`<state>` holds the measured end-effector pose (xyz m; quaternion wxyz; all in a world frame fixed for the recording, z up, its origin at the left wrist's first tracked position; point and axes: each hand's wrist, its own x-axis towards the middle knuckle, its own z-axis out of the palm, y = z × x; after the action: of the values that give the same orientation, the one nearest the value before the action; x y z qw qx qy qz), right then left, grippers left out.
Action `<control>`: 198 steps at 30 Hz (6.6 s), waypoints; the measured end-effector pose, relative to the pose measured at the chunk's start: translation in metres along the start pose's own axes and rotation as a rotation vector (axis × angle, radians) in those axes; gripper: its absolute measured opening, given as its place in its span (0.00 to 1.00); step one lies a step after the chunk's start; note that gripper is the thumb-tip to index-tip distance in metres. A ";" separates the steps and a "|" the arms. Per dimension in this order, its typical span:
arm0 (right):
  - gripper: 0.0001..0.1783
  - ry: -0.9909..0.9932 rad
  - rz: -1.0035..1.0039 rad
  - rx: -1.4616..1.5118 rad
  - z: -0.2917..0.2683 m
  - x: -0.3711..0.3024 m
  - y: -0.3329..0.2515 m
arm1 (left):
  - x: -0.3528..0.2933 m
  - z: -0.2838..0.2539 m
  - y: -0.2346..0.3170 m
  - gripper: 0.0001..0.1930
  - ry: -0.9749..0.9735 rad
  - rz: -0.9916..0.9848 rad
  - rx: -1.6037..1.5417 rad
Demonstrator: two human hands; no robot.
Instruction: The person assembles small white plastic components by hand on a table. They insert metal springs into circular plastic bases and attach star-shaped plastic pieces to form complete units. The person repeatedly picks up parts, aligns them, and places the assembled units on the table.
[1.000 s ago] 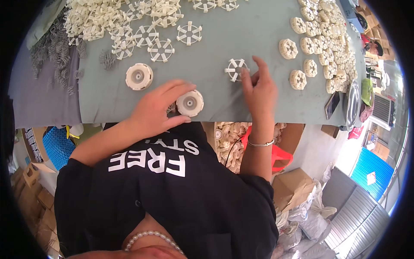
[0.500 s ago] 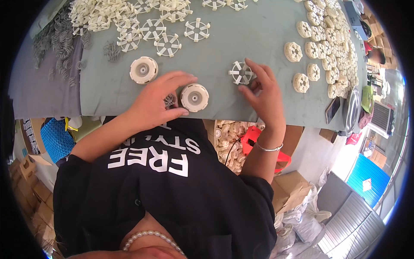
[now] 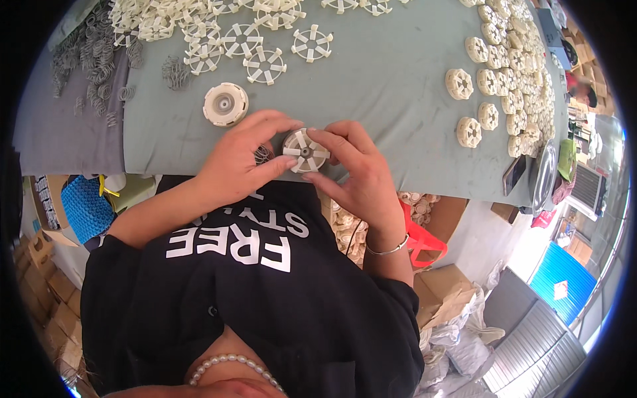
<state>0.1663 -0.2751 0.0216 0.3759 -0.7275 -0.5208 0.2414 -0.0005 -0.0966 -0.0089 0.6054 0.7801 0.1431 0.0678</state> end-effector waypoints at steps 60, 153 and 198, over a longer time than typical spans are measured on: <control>0.34 -0.141 -0.093 -0.409 -0.012 0.048 -0.005 | -0.040 -0.051 -0.011 0.24 0.112 0.025 0.177; 0.29 0.069 0.109 -0.418 -0.047 0.455 0.055 | 0.238 -0.161 0.002 0.26 0.451 -0.178 0.844; 0.24 0.394 -0.032 -0.279 -0.035 0.043 0.066 | -0.061 -0.101 -0.004 0.38 0.368 -0.138 0.543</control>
<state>0.2453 -0.2562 -0.0078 0.3697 -0.7971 -0.4772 0.0144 -0.0869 -0.0205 0.0178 0.3428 0.8760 0.3151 0.1258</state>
